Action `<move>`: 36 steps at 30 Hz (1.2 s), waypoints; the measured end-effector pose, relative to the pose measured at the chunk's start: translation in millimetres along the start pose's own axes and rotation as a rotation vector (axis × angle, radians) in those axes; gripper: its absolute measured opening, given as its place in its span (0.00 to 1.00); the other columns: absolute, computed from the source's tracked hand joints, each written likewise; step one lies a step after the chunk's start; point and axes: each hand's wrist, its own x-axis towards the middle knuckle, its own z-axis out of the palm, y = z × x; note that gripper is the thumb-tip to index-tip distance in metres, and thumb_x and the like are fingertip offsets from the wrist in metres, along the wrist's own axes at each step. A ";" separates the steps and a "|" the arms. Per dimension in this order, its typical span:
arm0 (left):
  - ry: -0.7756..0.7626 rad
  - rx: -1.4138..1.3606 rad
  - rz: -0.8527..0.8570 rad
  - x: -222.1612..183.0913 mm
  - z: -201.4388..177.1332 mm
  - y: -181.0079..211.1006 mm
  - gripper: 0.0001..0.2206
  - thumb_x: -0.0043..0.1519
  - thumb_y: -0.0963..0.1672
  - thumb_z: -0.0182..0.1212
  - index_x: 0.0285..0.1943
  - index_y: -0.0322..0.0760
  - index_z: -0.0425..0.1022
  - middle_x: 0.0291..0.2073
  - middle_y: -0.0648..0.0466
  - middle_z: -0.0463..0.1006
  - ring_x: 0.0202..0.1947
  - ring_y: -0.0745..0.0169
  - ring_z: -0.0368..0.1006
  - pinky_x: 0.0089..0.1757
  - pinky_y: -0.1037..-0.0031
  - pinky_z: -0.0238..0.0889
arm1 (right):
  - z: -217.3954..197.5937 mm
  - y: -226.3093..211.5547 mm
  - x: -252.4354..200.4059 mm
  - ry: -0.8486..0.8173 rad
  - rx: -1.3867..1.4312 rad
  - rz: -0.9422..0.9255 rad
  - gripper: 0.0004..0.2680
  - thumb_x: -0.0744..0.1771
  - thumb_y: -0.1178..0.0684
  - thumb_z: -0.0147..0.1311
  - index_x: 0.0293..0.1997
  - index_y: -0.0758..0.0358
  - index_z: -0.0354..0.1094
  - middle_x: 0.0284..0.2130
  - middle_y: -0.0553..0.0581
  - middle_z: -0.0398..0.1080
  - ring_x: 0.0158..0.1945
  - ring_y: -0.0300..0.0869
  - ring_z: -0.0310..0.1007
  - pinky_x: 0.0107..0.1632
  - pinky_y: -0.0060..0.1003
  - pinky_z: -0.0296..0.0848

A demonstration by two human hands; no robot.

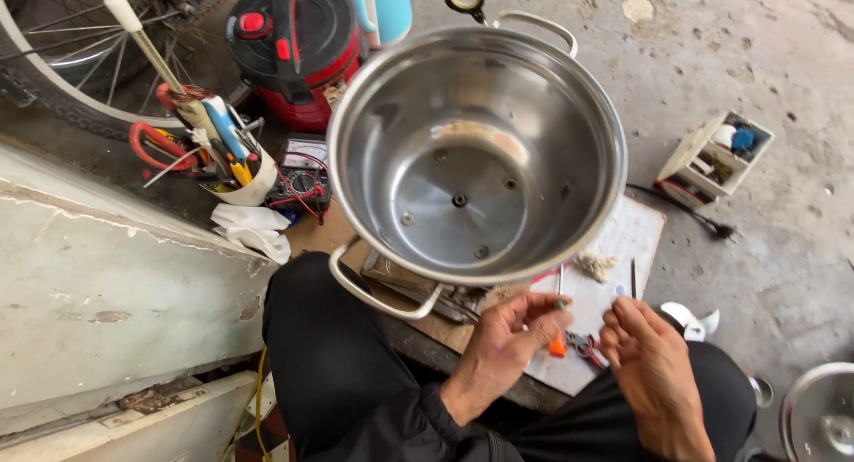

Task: Assembling a metal appliance by connecting electrical wires to a switch and mounting it to the base

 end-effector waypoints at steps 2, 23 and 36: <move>0.020 0.025 0.013 -2.6 2.9 -1.6 0.17 0.68 0.44 0.67 0.65 0.31 0.81 0.43 0.56 0.81 0.39 0.72 0.74 0.42 0.83 0.68 | 19.7 -6.3 -8.7 -0.024 0.024 0.001 0.09 0.75 0.55 0.54 0.56 0.73 0.71 0.39 0.58 0.71 0.35 0.38 0.68 0.33 0.30 0.64; 0.275 0.656 0.447 14.2 38.6 -12.8 0.15 0.62 0.47 0.79 0.56 0.43 0.89 0.39 0.52 0.88 0.38 0.64 0.82 0.45 0.72 0.80 | 12.7 -6.6 -17.0 -0.137 -0.013 -0.054 0.08 0.72 0.55 0.63 0.45 0.74 0.78 0.26 0.64 0.74 0.22 0.44 0.76 0.20 0.31 0.69; 0.161 0.976 0.713 11.5 35.9 -0.2 0.13 0.65 0.43 0.76 0.59 0.45 0.86 0.41 0.54 0.86 0.41 0.53 0.84 0.46 0.64 0.79 | -0.6 -8.5 -19.4 -0.295 -0.041 -0.024 0.09 0.70 0.56 0.62 0.51 0.75 0.77 0.22 0.65 0.70 0.16 0.41 0.68 0.14 0.27 0.59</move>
